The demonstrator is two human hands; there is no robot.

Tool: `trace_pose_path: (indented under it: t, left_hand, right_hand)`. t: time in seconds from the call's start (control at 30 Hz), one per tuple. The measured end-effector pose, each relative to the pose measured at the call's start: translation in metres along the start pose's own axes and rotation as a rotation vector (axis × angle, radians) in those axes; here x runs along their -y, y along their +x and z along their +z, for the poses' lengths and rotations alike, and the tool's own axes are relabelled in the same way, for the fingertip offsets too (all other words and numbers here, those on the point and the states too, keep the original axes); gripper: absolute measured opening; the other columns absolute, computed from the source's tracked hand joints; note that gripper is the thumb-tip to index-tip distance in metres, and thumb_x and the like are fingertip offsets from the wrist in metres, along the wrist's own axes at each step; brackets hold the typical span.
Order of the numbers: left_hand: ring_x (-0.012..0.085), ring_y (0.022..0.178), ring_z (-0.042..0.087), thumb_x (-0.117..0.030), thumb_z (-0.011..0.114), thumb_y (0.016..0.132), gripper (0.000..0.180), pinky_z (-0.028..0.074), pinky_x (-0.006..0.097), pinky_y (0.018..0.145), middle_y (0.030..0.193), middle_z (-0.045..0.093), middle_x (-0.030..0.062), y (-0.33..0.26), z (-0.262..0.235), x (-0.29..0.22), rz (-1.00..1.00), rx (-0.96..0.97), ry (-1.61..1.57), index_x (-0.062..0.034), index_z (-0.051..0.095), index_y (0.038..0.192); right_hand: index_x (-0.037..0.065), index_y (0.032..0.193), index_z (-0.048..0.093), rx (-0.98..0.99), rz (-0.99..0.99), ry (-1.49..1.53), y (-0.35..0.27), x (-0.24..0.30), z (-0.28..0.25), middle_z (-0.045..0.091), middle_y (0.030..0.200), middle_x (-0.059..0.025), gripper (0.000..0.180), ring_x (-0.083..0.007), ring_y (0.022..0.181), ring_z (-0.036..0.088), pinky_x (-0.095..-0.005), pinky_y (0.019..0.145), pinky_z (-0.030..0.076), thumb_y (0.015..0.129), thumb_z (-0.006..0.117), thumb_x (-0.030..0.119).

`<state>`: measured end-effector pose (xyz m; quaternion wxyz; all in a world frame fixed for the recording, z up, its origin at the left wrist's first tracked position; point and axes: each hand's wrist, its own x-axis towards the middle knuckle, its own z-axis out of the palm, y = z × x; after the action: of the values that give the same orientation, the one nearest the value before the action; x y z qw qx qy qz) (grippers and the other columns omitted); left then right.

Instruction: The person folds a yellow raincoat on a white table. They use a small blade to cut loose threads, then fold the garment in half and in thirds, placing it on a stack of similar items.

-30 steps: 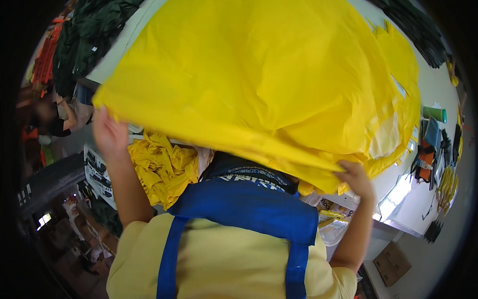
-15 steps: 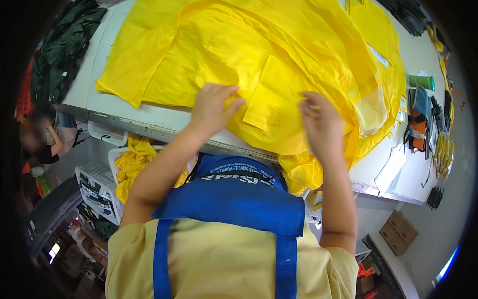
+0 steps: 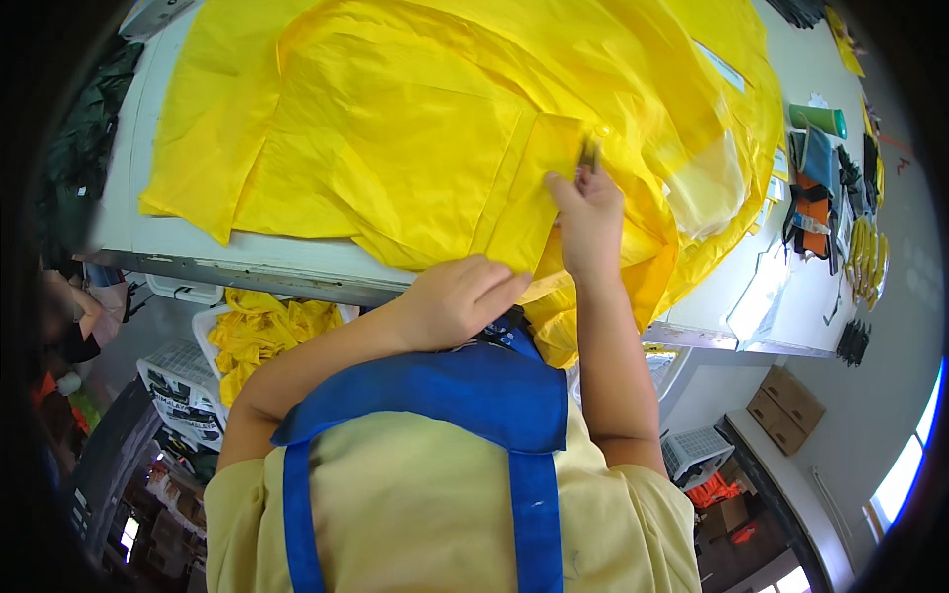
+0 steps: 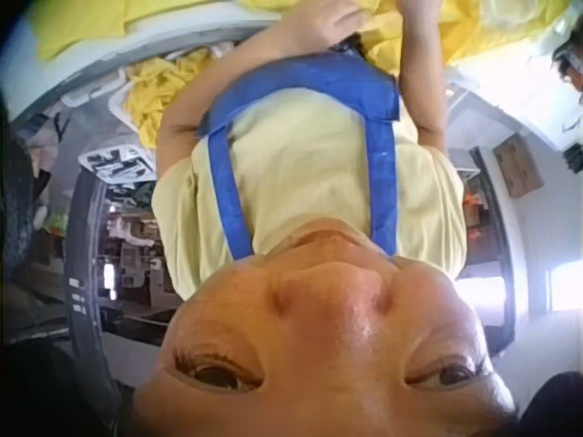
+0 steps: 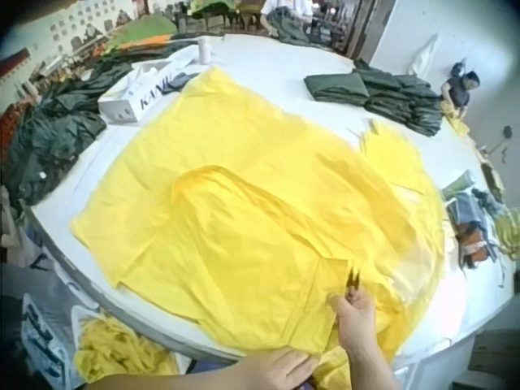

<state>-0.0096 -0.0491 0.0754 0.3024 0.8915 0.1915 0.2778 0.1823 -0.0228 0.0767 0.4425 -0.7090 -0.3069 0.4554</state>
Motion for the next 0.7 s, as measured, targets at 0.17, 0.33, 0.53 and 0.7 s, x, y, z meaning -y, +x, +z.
trace_pose_path:
  t: [0.17,0.33,0.53,0.7]
  left_hand:
    - [0.0195,0.068,0.060,-0.007,0.067,0.071,0.020,0.049,0.029,0.056,0.088,0.059,0.0063,-0.008,-0.005,0.000,0.187,-0.191,-0.055,-0.0035,0.064,0.091]
    - [0.0215,0.067,0.058,-0.009,0.067,0.076,0.008,0.047,0.031,0.055,0.080,0.060,0.0074,-0.046,-0.017,0.010,-0.051,-0.261,-0.316,-0.0057,0.061,0.079]
    - [0.0188,0.067,0.055,-0.005,0.062,0.080,0.004,0.045,0.027,0.058,0.080,0.060,0.0108,-0.114,-0.039,0.033,-0.767,-0.489,-0.509,-0.0018,0.060,0.080]
    - [0.0294,0.106,0.054,-0.008,0.064,0.080,0.043,0.042,0.037,0.091,0.114,0.058,0.0160,-0.055,-0.072,0.057,-0.559,-0.453,0.126,-0.0068,0.053,0.122]
  right_hand:
    - [0.010,0.075,0.053,-0.032,0.121,0.491,-0.017,0.008,-0.005,0.050,0.061,0.0045,0.014,-0.0046,0.045,0.042,-0.0188,0.042,0.032,0.084,0.062,0.005]
    - [0.010,0.074,0.052,0.013,0.146,0.557,-0.013,0.011,-0.010,0.051,0.061,0.0042,0.015,-0.0051,0.045,0.042,-0.0189,0.042,0.032,0.086,0.061,0.006]
    - [0.009,0.077,0.054,0.042,0.120,0.433,-0.015,0.008,-0.012,0.049,0.059,0.0044,0.013,-0.0054,0.046,0.041,-0.0196,0.044,0.031,0.088,0.061,0.011]
    - [0.004,0.078,0.052,0.590,-0.288,-0.549,-0.042,0.031,-0.001,0.049,0.060,-0.0043,0.015,-0.0111,0.058,0.052,-0.0306,0.053,0.041,0.085,0.060,0.015]
